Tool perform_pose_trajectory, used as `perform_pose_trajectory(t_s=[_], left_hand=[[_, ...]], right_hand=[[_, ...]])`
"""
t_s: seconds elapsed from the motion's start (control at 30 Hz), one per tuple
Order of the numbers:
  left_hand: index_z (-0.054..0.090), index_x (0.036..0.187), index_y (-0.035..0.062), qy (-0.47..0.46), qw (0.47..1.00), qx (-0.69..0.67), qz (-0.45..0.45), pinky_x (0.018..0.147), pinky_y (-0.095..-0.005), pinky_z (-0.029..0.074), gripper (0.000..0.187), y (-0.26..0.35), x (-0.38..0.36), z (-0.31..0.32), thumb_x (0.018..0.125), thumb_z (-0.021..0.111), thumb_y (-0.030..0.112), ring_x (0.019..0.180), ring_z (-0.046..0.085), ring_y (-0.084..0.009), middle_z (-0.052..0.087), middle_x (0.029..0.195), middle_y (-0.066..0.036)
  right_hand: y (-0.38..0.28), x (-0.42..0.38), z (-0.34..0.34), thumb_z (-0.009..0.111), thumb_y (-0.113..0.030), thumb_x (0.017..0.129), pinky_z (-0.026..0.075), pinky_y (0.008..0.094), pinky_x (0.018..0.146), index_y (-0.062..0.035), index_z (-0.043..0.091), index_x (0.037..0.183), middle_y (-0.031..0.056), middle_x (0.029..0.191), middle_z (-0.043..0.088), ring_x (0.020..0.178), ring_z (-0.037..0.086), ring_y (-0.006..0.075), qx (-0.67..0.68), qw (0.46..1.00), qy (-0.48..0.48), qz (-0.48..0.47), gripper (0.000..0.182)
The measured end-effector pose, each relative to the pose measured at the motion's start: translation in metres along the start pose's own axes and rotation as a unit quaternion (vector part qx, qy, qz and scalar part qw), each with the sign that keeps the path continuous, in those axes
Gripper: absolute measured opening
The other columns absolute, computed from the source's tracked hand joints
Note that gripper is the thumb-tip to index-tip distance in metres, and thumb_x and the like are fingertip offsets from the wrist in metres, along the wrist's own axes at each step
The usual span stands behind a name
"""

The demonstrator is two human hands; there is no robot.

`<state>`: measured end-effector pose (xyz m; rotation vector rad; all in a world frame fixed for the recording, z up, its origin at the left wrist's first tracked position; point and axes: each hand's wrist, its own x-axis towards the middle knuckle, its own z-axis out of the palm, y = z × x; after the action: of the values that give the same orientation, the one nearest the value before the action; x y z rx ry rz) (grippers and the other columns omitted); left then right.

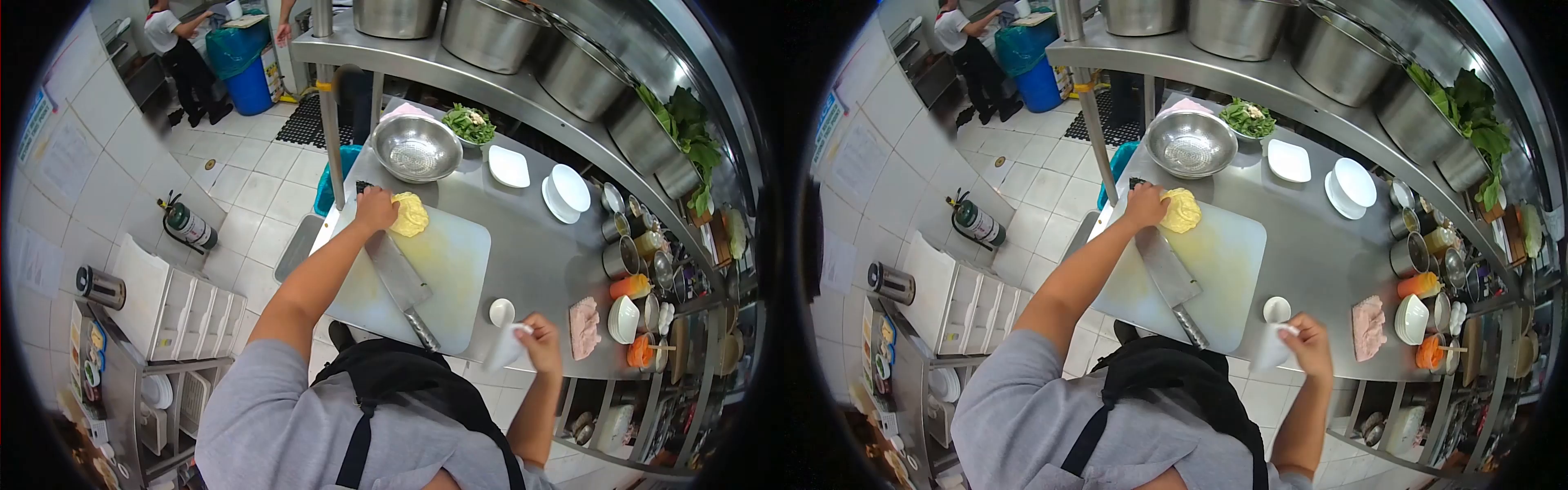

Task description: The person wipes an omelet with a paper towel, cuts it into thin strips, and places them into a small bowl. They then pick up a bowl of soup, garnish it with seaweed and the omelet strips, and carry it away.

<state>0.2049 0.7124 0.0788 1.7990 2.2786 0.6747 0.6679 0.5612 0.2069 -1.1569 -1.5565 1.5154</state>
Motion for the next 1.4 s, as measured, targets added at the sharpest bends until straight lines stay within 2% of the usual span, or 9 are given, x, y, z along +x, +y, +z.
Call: perform_pose_trajectory(t_s=[0.13, 0.37, 0.47, 0.53, 0.83, 0.97, 1.07, 1.27, 1.4], left_hand=[[0.075, 0.121, 0.0087, -0.113, 0.992, 0.058, -0.028, 0.107, -0.0500, 0.038, 0.046, 0.010, 0.039, 0.013, 0.094, 0.066, 0.045, 0.131, 0.049, -0.0372, 0.060, 0.132, -0.018], [0.077, 0.115, 0.0208, -0.122, 0.992, 0.027, 0.033, 0.106, -0.0521, 0.036, 0.034, 0.011, 0.049, 0.022, 0.087, 0.075, 0.039, 0.128, 0.051, -0.0336, 0.063, 0.130, -0.012], [0.075, 0.106, 0.0185, -0.109, 0.993, -0.006, 0.052, 0.103, -0.0509, 0.036, 0.026, 0.012, 0.045, 0.022, 0.083, 0.078, 0.032, 0.117, 0.059, -0.0298, 0.070, 0.115, -0.007], [0.072, 0.102, 0.0165, -0.072, 0.989, -0.053, 0.121, 0.102, -0.0492, 0.037, 0.019, 0.014, 0.035, 0.012, 0.085, 0.075, 0.025, 0.102, 0.066, -0.0276, 0.073, 0.093, -0.005], [0.068, 0.098, 0.0105, -0.013, 0.961, -0.092, 0.261, 0.100, -0.0481, 0.038, 0.014, 0.093, -0.048, -0.063, 0.088, 0.073, 0.019, 0.092, 0.067, -0.0286, 0.072, 0.088, -0.007], [0.067, 0.099, 0.0097, -0.034, 0.950, -0.179, 0.252, 0.099, -0.0462, 0.040, 0.017, 0.117, -0.059, -0.060, 0.089, 0.074, 0.022, 0.086, 0.069, -0.0288, 0.072, 0.084, -0.006], [0.068, 0.111, 0.0110, -0.161, 0.965, -0.179, 0.100, 0.097, -0.0459, 0.039, 0.034, 0.119, -0.054, -0.042, 0.090, 0.074, 0.036, 0.094, 0.070, -0.0273, 0.074, 0.095, -0.009], [0.064, 0.126, 0.0126, -0.058, 0.986, -0.151, 0.046, 0.096, -0.0413, 0.044, 0.052, 0.069, -0.083, -0.013, 0.088, 0.080, 0.043, 0.095, 0.072, -0.0208, 0.075, 0.102, -0.007], [0.067, 0.121, 0.0100, -0.022, 0.977, -0.211, -0.019, 0.095, -0.0446, 0.044, 0.047, 0.029, -0.115, -0.033, 0.086, 0.080, 0.038, 0.099, 0.071, -0.0258, 0.074, 0.103, -0.009]], right_hand=[[0.034, -0.046, 0.017, 0.075, -0.003, 0.093, 0.045, 0.0230, 0.070, -0.0059, 0.063, 0.088, -0.0024, 0.085, 0.068, 0.077, 0.056, 0.0044, 0.043, 0.997, 0.050, 0.032, 0.013], [0.069, -0.098, 0.022, 0.073, -0.004, 0.095, 0.046, 0.0250, 0.072, -0.0050, 0.063, 0.089, -0.0014, 0.088, 0.068, 0.078, 0.057, 0.0061, 0.092, 0.984, 0.131, 0.072, 0.011], [0.069, -0.099, 0.021, 0.073, -0.005, 0.095, 0.048, 0.0259, 0.074, -0.0044, 0.064, 0.090, -0.0008, 0.088, 0.069, 0.080, 0.058, 0.0068, 0.083, 0.985, 0.139, 0.066, 0.011], [0.066, -0.098, 0.019, 0.073, -0.005, 0.095, 0.048, 0.0262, 0.075, -0.0042, 0.064, 0.091, -0.0004, 0.088, 0.069, 0.080, 0.058, 0.0070, 0.090, 0.984, 0.137, 0.069, 0.010], [0.069, -0.078, 0.001, 0.072, -0.004, 0.096, 0.046, 0.0252, 0.071, -0.0039, 0.063, 0.089, -0.0018, 0.084, 0.066, 0.078, 0.056, 0.0058, 0.066, 0.989, 0.108, 0.075, 0.011], [0.066, -0.067, -0.004, 0.071, -0.003, 0.096, 0.047, 0.0252, 0.071, -0.0041, 0.062, 0.088, -0.0013, 0.085, 0.067, 0.077, 0.056, 0.0057, 0.056, 0.991, 0.092, 0.075, 0.012], [0.063, -0.063, -0.001, 0.070, -0.002, 0.096, 0.047, 0.0248, 0.071, -0.0042, 0.062, 0.088, -0.0009, 0.085, 0.067, 0.077, 0.056, 0.0056, 0.064, 0.991, 0.088, 0.082, 0.012], [0.074, -0.055, 0.002, 0.070, -0.003, 0.096, 0.047, 0.0240, 0.071, -0.0051, 0.061, 0.087, -0.0014, 0.086, 0.067, 0.077, 0.056, 0.0050, 0.079, 0.990, 0.093, 0.073, 0.014], [0.075, -0.037, -0.008, 0.069, -0.005, 0.098, 0.048, 0.0257, 0.079, -0.0053, 0.061, 0.090, -0.0009, 0.091, 0.068, 0.083, 0.058, 0.0064, 0.092, 0.984, 0.148, 0.028, 0.010]])
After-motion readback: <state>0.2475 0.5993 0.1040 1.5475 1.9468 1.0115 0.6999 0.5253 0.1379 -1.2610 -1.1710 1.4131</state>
